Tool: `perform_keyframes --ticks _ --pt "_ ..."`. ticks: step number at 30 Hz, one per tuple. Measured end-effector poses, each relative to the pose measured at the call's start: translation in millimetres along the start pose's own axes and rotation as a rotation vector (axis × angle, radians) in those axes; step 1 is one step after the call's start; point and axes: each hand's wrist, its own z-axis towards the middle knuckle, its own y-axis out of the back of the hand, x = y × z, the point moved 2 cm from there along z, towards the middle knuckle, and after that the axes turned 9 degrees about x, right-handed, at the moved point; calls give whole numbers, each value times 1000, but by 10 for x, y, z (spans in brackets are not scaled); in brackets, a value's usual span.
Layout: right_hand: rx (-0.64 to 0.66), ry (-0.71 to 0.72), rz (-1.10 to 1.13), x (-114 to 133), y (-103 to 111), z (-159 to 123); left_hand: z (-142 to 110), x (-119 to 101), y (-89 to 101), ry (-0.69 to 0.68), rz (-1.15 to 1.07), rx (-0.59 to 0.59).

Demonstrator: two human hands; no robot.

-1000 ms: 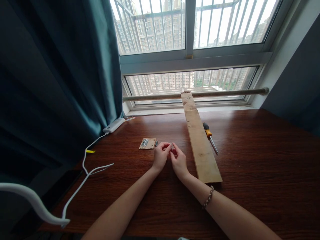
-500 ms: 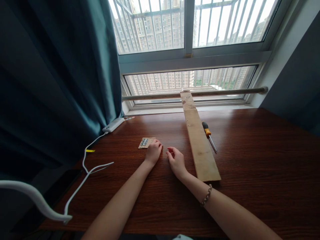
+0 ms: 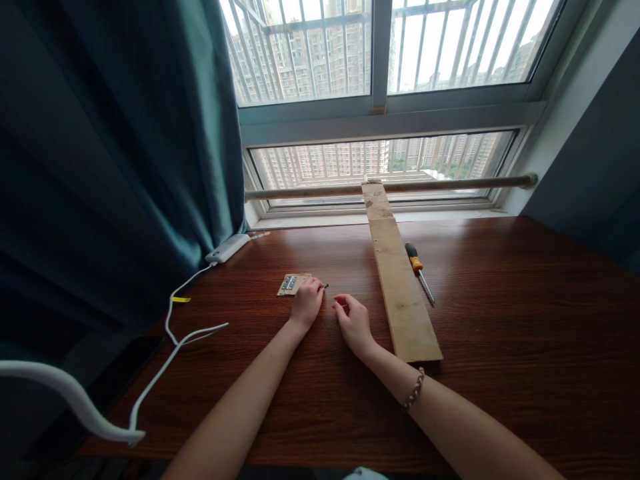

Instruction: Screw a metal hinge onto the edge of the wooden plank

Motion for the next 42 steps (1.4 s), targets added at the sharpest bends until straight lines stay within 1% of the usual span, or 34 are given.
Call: perform_keyframes --ticks 7,11,16,22,27,31,42 --pt "18 -1 6 -24 -12 7 -21 -26 30 8 178 -10" --pt "28 -7 13 -19 -16 6 -28 -29 27 45 189 21" --pt "39 3 20 -22 -20 6 -38 -31 33 67 223 27" --pt "40 0 23 -26 -17 4 -56 -34 84 137 311 -9" --pt "40 2 30 -9 -10 -1 -51 30 85 142 385 -47" --pt "46 0 26 -15 -13 -3 -50 58 87 126 391 -75" --pt "45 14 -10 -47 -24 21 -27 59 92 149 335 -116"
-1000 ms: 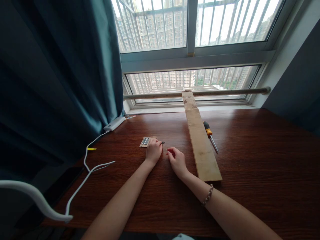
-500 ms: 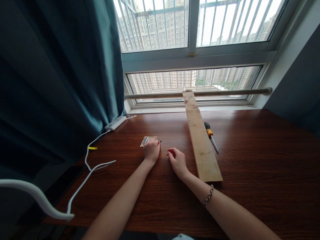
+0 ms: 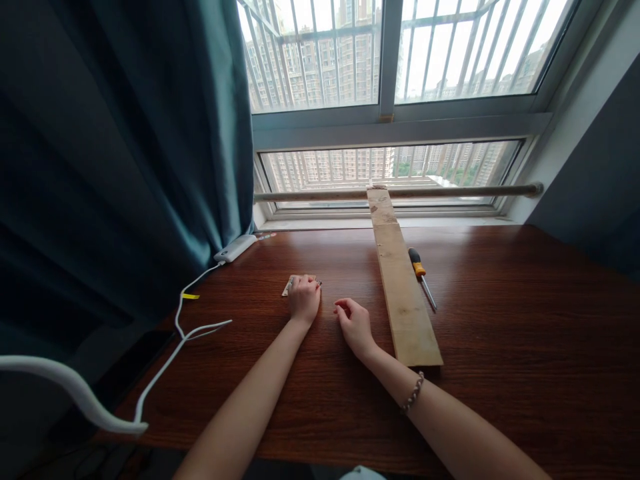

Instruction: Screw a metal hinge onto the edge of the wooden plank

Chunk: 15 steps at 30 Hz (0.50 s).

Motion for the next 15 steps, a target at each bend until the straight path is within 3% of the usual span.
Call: perform_keyframes --ticks 5,8,12,15 --pt "24 79 -66 142 -44 -52 15 -15 -6 -19 -22 -7" --pt "43 125 -100 371 99 -122 15 -8 15 -38 -56 -26" --pt "-192 111 -125 502 739 -126 -18 -40 56 -128 -153 -60" --pt "-363 86 -213 259 1295 -46 -89 -240 13 -178 -260 -77"
